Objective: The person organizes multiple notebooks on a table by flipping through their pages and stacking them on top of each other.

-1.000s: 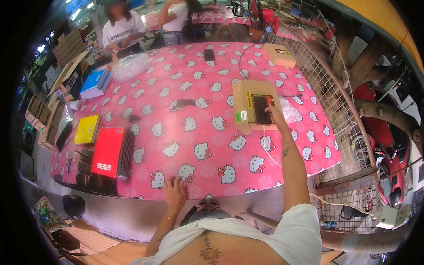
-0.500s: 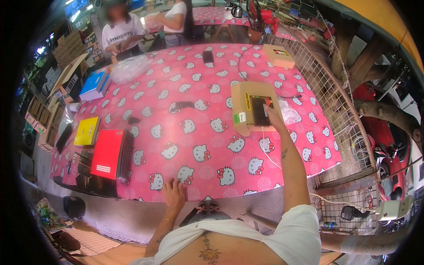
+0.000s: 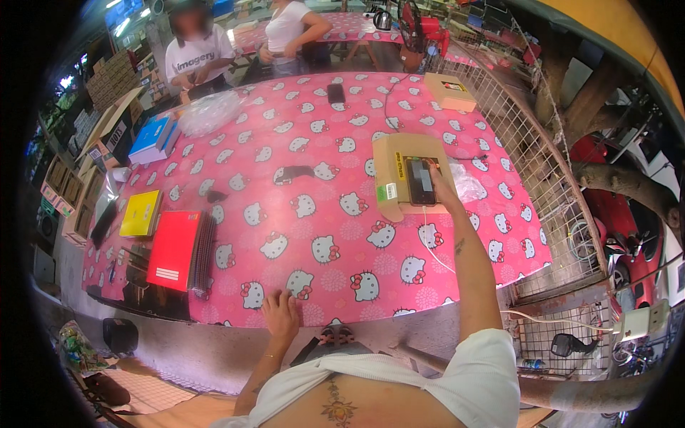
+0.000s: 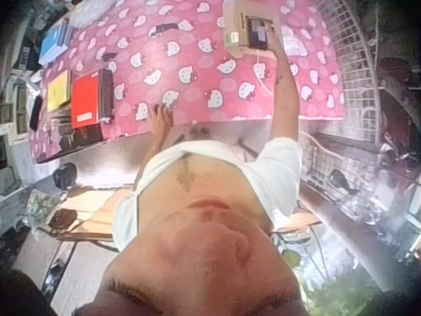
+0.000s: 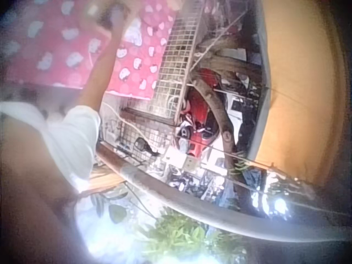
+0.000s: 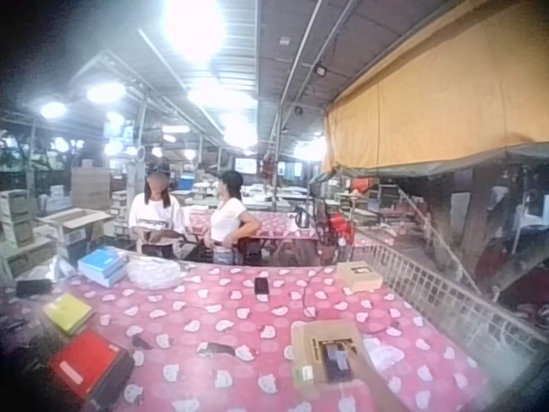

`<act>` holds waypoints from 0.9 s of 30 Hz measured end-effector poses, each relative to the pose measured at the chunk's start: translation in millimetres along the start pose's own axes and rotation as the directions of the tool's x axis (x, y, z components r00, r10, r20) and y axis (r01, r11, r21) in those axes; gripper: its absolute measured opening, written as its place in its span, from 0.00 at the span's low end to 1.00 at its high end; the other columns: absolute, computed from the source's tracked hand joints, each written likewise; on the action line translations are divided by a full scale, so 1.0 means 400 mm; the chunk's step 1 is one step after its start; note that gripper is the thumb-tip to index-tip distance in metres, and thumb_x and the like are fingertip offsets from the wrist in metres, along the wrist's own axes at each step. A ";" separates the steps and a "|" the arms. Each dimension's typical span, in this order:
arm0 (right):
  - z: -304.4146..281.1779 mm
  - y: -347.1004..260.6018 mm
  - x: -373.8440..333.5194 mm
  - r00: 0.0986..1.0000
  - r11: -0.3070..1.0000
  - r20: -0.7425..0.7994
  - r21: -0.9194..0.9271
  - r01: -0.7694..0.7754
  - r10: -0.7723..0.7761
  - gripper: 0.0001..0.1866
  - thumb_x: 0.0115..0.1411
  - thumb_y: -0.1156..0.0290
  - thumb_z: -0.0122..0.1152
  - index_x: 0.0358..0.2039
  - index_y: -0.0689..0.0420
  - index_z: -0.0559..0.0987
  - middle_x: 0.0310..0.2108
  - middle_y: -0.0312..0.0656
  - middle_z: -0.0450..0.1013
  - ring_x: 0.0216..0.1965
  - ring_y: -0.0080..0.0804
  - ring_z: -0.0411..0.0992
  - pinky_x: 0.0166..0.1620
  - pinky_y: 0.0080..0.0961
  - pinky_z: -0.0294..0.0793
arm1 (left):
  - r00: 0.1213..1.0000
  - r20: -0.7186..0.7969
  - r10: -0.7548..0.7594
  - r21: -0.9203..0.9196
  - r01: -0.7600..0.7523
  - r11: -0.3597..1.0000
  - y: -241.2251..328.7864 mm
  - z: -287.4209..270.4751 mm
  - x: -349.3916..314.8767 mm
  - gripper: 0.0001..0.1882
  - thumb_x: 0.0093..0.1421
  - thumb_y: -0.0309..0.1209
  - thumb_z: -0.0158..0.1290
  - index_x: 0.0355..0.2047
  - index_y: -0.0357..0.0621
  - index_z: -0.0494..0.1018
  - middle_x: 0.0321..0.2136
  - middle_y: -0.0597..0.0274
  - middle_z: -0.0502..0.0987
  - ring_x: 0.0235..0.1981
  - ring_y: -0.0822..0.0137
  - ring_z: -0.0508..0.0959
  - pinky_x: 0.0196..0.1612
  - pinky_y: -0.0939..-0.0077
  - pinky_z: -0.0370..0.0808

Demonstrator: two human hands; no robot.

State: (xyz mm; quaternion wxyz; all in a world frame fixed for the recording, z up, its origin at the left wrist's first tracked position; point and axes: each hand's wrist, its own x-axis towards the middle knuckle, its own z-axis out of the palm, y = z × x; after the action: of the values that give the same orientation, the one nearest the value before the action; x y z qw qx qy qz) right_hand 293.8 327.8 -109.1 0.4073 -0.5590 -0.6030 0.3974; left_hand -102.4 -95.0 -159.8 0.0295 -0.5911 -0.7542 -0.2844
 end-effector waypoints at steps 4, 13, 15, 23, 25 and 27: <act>0.058 -0.051 -0.032 0.992 0.989 0.101 0.120 -0.092 0.080 0.32 0.68 0.42 0.42 0.48 0.59 0.78 0.38 0.44 0.74 0.41 0.29 0.71 0.44 0.27 0.69 | 0.999 -0.012 -0.039 0.056 0.040 0.998 -0.025 -0.022 -0.025 0.13 0.64 0.36 0.50 0.46 0.45 0.74 0.46 0.50 0.71 0.46 0.49 0.69 0.48 0.53 0.65; 0.016 0.038 0.029 0.994 0.994 -0.024 -0.007 0.107 -0.107 0.31 0.67 0.44 0.45 0.52 0.60 0.75 0.41 0.47 0.75 0.42 0.31 0.73 0.46 0.29 0.70 | 1.000 0.000 -0.014 0.022 0.014 1.000 -0.007 -0.004 -0.008 0.13 0.64 0.36 0.50 0.45 0.45 0.74 0.46 0.51 0.71 0.46 0.49 0.69 0.49 0.53 0.65; 0.036 0.020 0.023 0.990 0.981 0.038 0.147 0.130 -0.137 0.31 0.67 0.44 0.47 0.53 0.61 0.75 0.42 0.48 0.76 0.43 0.32 0.73 0.48 0.30 0.70 | 0.999 0.001 -0.033 0.031 0.033 0.999 -0.019 -0.007 -0.016 0.13 0.64 0.36 0.50 0.45 0.45 0.74 0.46 0.51 0.71 0.46 0.49 0.69 0.49 0.53 0.65; -0.005 0.050 0.032 0.985 0.982 -0.145 -0.175 0.070 -0.096 0.29 0.69 0.46 0.45 0.48 0.61 0.77 0.39 0.45 0.76 0.39 0.30 0.73 0.45 0.31 0.72 | 1.000 0.013 -0.018 0.006 0.018 1.000 0.005 0.005 0.000 0.14 0.64 0.36 0.50 0.46 0.45 0.74 0.45 0.51 0.71 0.47 0.49 0.69 0.49 0.53 0.65; 0.044 0.018 0.013 0.998 0.998 -0.009 -0.019 0.058 -0.058 0.30 0.68 0.45 0.45 0.51 0.60 0.77 0.40 0.46 0.76 0.40 0.31 0.73 0.45 0.31 0.72 | 0.999 0.009 -0.048 0.038 0.047 0.998 -0.017 -0.010 -0.017 0.14 0.64 0.36 0.50 0.46 0.45 0.74 0.45 0.51 0.71 0.47 0.49 0.69 0.49 0.54 0.65; 0.068 -0.017 0.002 0.993 0.992 0.117 0.121 0.022 -0.036 0.31 0.68 0.44 0.45 0.53 0.60 0.77 0.40 0.46 0.77 0.40 0.31 0.73 0.46 0.31 0.72 | 0.998 0.006 -0.067 0.052 0.067 0.996 -0.030 -0.023 -0.031 0.14 0.64 0.36 0.50 0.46 0.45 0.74 0.45 0.51 0.71 0.47 0.49 0.69 0.49 0.54 0.65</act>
State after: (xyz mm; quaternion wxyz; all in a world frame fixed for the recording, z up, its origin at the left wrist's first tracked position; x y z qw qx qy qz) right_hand 265.7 327.7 -112.2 0.4094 -0.5000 -0.6093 0.4594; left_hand -112.2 -111.6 -161.5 0.0325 -0.5657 -0.7808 -0.2632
